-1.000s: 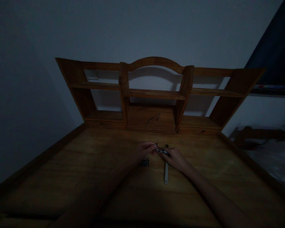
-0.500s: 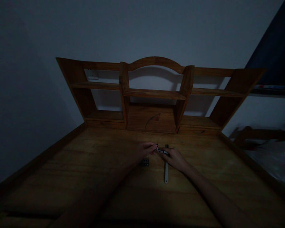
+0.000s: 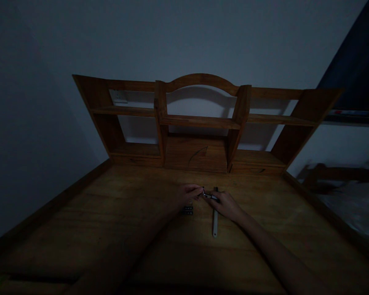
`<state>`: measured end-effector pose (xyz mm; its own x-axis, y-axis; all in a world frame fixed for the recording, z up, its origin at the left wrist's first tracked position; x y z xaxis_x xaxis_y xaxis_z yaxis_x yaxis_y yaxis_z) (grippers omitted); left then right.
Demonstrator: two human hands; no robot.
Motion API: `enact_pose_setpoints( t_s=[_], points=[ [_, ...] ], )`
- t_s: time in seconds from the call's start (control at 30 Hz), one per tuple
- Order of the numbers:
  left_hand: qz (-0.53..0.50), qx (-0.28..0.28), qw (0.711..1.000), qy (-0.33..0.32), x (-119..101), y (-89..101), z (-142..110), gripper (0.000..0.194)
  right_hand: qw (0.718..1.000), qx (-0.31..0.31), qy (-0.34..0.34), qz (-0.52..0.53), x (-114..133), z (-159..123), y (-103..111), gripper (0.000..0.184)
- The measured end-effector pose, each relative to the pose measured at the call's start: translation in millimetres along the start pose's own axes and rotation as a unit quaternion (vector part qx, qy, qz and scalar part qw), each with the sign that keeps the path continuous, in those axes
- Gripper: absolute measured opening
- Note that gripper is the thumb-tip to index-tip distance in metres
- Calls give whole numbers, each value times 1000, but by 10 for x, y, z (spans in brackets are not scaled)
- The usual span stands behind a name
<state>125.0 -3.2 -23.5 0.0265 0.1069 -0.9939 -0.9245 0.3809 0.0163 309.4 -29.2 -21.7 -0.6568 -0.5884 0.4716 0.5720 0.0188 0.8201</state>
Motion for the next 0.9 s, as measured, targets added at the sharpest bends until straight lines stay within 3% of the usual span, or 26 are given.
enact_pose_setpoints(
  t_s=[0.47,0.6,0.8,0.9],
  points=[
    [15,-4,1000,-16,-134,15,-88,39,1000,3,-8,6,26,-7,11,32],
    [1,-18,1000,-2,-85,44,-66,39,1000,-4,-13,-9,14,-10,-13,30],
    [29,-43,996,-69,10,45,25,34,999,-15,-7,-40,15,-8,-29,26],
    [41,-76,994,-71,-14,47,20,33,999,-24,-5,-45,36,-15,-13,26]
  ],
)
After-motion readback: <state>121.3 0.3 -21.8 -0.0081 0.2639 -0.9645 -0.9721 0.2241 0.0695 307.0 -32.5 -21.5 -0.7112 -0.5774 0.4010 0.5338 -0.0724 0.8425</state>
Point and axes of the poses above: each hand's wrist, its own z-axis towards the middle knuckle, its own y-axis out of the back of the hand, x = y × z, the point moved 2 cm from there along z, towards the middle knuckle, and after that the axes turned 2 degrees about y, right-handed, at the moved point
